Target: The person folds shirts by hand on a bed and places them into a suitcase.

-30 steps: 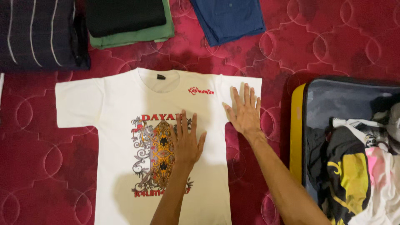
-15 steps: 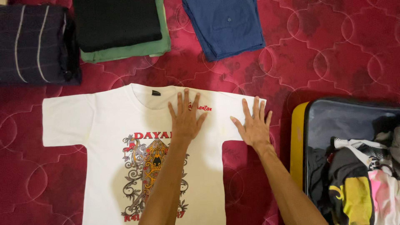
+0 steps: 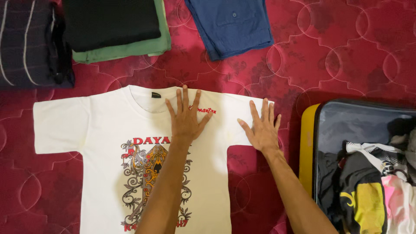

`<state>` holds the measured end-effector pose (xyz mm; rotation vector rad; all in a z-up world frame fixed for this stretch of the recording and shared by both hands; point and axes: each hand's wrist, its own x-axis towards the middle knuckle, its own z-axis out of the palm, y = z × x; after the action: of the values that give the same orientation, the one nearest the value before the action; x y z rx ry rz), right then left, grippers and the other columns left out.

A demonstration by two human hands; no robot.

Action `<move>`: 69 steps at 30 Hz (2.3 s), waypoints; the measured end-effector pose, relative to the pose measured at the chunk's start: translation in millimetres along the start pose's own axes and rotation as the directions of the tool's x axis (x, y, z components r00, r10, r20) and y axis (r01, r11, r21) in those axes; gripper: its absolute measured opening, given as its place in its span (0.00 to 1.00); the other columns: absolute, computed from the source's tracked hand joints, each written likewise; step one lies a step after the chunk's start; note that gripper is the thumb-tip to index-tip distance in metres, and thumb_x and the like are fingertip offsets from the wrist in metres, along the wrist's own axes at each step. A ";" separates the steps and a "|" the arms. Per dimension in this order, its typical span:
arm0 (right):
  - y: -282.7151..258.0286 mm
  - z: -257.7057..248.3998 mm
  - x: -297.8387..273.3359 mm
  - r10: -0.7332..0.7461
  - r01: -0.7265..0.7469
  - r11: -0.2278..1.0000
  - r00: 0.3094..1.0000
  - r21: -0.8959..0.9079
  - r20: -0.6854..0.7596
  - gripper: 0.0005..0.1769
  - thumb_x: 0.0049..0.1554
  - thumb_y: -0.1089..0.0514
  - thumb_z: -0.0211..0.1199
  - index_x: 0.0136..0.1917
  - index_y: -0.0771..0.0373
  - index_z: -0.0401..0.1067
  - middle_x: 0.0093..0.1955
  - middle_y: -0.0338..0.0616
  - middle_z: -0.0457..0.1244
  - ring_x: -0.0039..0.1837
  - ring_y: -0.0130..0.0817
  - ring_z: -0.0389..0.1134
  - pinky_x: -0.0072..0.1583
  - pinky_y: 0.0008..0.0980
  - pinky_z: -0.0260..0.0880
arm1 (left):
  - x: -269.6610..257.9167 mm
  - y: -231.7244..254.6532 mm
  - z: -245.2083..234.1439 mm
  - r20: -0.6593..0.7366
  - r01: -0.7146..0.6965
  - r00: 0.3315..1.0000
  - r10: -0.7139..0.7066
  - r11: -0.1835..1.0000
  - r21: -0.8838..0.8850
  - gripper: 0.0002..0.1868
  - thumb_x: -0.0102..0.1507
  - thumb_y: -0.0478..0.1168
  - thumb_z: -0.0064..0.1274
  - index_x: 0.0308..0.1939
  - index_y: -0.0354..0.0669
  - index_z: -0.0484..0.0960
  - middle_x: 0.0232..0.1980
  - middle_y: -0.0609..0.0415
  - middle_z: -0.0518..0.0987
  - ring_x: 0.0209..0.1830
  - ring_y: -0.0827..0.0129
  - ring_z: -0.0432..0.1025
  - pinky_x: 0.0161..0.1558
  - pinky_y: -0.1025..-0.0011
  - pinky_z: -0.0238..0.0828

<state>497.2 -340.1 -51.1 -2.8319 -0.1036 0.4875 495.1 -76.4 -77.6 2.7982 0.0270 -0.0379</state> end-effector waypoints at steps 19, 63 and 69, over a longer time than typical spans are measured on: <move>18.7 -4.0 -42.2 0.493 -0.402 0.696 0.870 0.595 0.011 0.24 0.56 0.52 0.68 0.61 0.68 0.72 0.48 0.49 0.70 0.50 0.38 0.71 0.54 0.39 0.71 | -88.7 38.6 -6.6 -0.031 0.040 0.999 -0.044 0.990 -0.135 0.40 0.68 0.61 0.42 0.79 0.44 0.56 0.82 0.37 0.47 0.82 0.42 0.41 0.75 0.37 0.31; -114.0 48.9 -226.4 0.299 -0.255 0.837 0.954 0.483 -0.015 0.10 0.58 0.56 0.64 0.52 0.62 0.75 0.48 0.54 0.69 0.48 0.45 0.73 0.52 0.42 0.72 | -22.1 13.6 -86.2 -0.136 0.151 0.931 -0.338 0.698 -0.700 0.21 0.73 0.52 0.38 0.55 0.42 0.81 0.42 0.35 0.82 0.44 0.37 0.76 0.46 0.47 0.69; -174.1 49.9 -234.7 0.158 -0.119 0.821 0.987 0.558 -0.023 0.22 0.58 0.59 0.58 0.66 0.60 0.69 0.55 0.57 0.68 0.50 0.54 0.72 0.55 0.46 0.72 | -32.1 -13.5 -109.3 -0.004 0.154 0.971 -0.241 0.633 -0.759 0.23 0.72 0.51 0.38 0.62 0.42 0.77 0.40 0.34 0.82 0.41 0.41 0.78 0.46 0.51 0.71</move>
<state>255.2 -187.1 25.5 -2.2803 0.2276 0.3724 465.2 -27.3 21.7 1.9275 0.3085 0.0592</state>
